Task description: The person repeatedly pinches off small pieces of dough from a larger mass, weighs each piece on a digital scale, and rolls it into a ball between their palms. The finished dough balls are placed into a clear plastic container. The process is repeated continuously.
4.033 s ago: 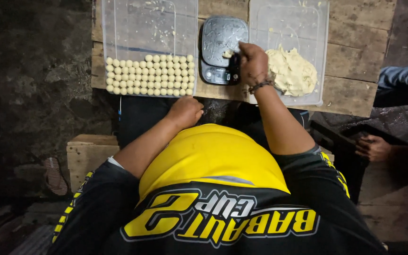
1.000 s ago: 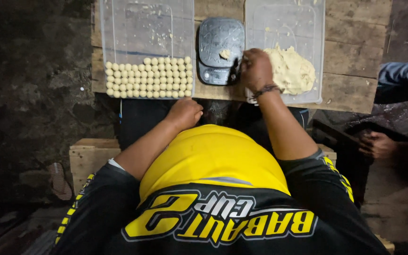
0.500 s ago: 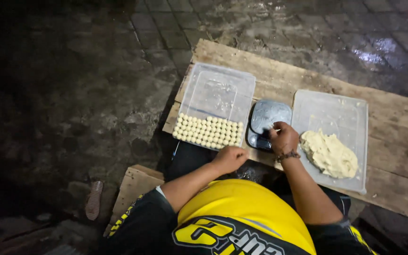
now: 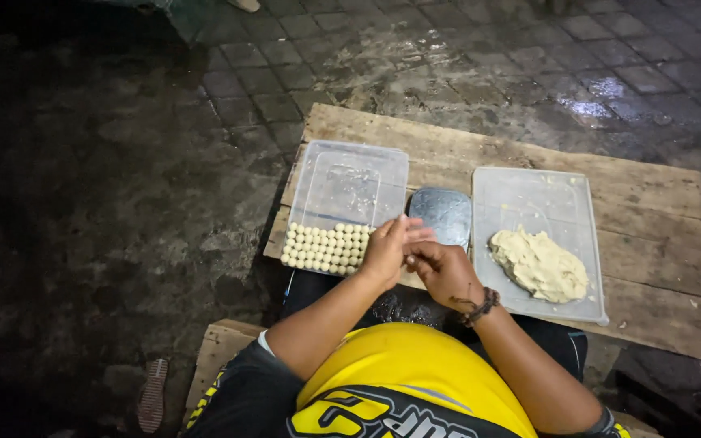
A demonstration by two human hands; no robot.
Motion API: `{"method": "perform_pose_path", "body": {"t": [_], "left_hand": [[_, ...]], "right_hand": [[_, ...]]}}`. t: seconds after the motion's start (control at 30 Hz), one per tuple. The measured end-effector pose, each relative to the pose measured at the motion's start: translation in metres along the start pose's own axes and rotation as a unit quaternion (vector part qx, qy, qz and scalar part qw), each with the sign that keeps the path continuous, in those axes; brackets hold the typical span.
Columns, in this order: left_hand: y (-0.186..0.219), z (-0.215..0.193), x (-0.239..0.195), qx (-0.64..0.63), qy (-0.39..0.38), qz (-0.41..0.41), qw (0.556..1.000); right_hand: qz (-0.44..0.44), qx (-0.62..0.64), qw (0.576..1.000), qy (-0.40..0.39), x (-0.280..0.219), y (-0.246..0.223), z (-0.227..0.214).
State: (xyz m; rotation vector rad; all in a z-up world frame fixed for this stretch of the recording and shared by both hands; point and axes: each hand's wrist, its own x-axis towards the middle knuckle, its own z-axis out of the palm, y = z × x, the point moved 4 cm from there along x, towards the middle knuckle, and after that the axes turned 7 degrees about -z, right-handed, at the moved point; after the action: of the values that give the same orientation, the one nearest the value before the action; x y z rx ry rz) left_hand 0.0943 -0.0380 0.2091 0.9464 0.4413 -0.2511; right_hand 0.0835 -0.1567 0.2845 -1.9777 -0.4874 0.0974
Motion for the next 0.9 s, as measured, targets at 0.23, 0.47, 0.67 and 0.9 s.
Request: {"method": "perform_pose_path", "body": {"t": [0.23, 0.47, 0.67, 0.9], "left_hand": [[0.031, 0.057, -0.049, 0.201, -0.086, 0.327, 0.919], [0.063, 0.097, -0.095, 0.341, -0.056, 0.54, 0.767], [0.055, 0.106, -0.114, 0.426, -0.016, 0.602, 0.675], [0.086, 0.121, -0.114, 0.377, -0.071, 0.661, 0.645]], "right_hand": [[-0.116, 0.13, 0.965, 0.198, -0.003, -0.045, -0.039], [-0.201, 0.318, 0.921, 0.103, -0.016, -0.033, -0.011], [-0.195, 0.375, 0.9, 0.104, -0.011, -0.03, -0.03], [-0.19, 0.444, 0.87, 0.096, -0.026, -0.037, -0.023]]}}
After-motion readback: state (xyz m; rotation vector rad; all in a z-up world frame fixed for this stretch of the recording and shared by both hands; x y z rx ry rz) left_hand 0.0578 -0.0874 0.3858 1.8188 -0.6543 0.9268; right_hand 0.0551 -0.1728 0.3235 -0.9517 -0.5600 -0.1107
